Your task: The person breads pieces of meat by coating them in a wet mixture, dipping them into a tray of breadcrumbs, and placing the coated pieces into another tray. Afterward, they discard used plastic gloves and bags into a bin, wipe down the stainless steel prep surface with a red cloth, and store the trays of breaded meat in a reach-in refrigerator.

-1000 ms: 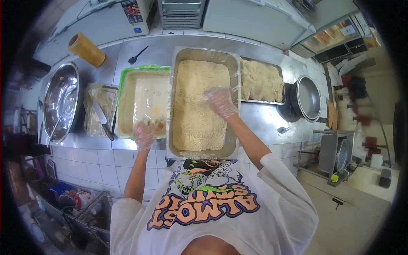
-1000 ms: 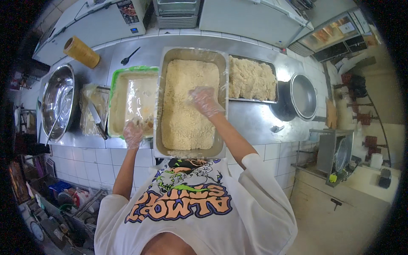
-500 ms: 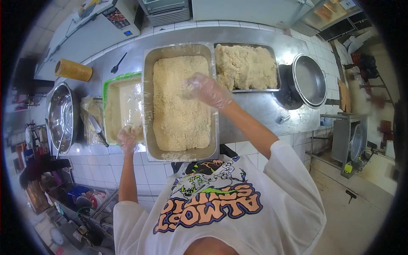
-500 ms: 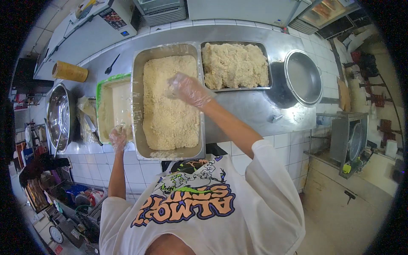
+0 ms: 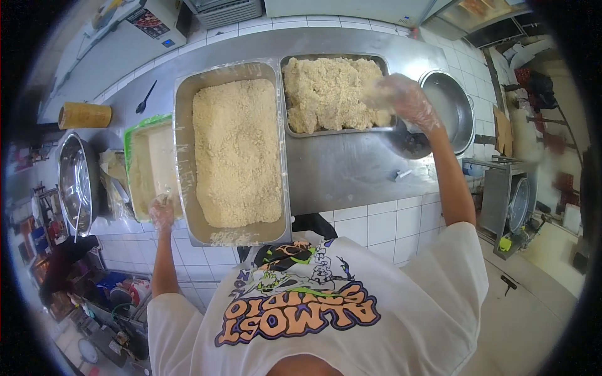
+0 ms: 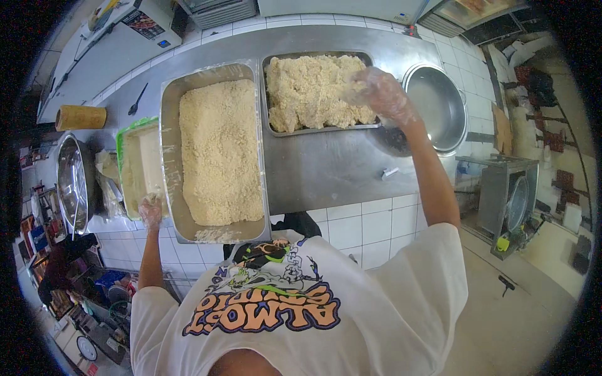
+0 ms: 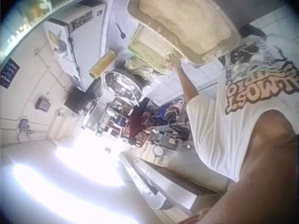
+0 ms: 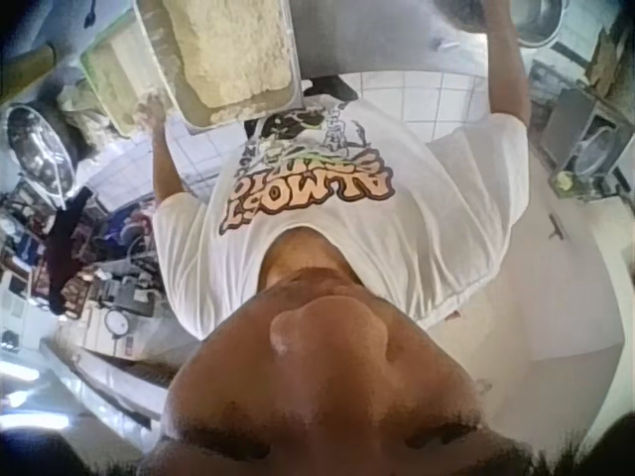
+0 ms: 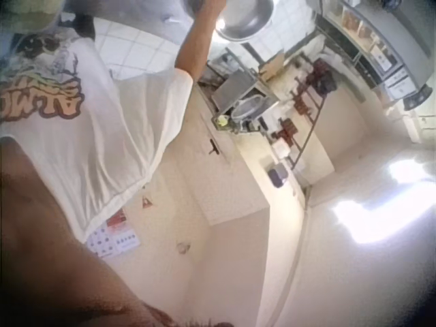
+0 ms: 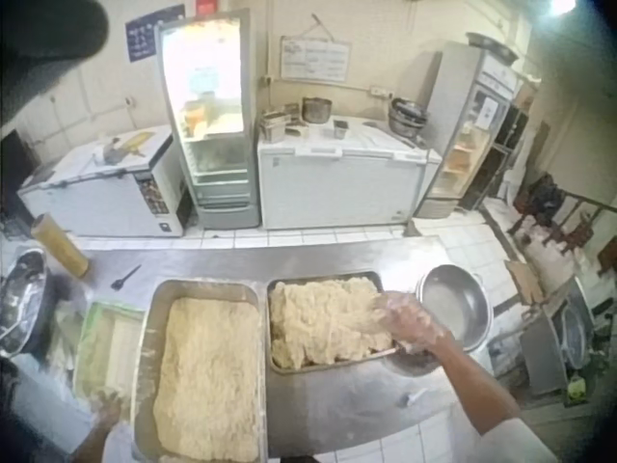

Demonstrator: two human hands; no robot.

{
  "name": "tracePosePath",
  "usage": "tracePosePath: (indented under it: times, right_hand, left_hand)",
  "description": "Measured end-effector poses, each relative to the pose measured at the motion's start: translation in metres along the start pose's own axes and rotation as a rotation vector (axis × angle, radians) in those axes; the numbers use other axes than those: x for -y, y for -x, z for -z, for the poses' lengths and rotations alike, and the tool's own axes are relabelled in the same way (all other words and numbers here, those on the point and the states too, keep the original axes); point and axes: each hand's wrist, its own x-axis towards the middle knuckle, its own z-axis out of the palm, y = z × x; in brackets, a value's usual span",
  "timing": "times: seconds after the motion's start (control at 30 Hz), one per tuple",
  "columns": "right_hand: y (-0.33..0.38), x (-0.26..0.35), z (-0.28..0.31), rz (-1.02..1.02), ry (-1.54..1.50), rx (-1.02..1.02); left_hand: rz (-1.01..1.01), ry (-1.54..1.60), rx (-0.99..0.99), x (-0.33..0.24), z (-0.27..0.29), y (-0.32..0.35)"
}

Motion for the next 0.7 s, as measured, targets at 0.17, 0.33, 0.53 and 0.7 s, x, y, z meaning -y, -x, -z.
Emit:
tracePosePath:
  times: [0.17, 0.33, 0.53, 0.7]
  right_hand:
    - [0.002, -0.082, -0.032, -0.106, -0.345, 0.171]
    - [-0.020, -0.117, -0.077, -0.158, -0.261, 0.269]
    - [-0.036, -0.125, -0.086, -0.043, -0.193, 0.007]
    - [-0.070, -0.020, -0.052, 0.103, 0.045, -0.048]
  left_hand:
    - [0.036, -0.180, -0.089, 0.037, -0.010, 0.003]
    - [0.095, -0.059, -0.009, 0.014, 0.000, 0.004]
    - [-0.015, 0.018, -0.047, -0.013, -0.001, -0.005]
    - [-0.248, -0.288, -0.215, 0.093, -0.064, 0.002]
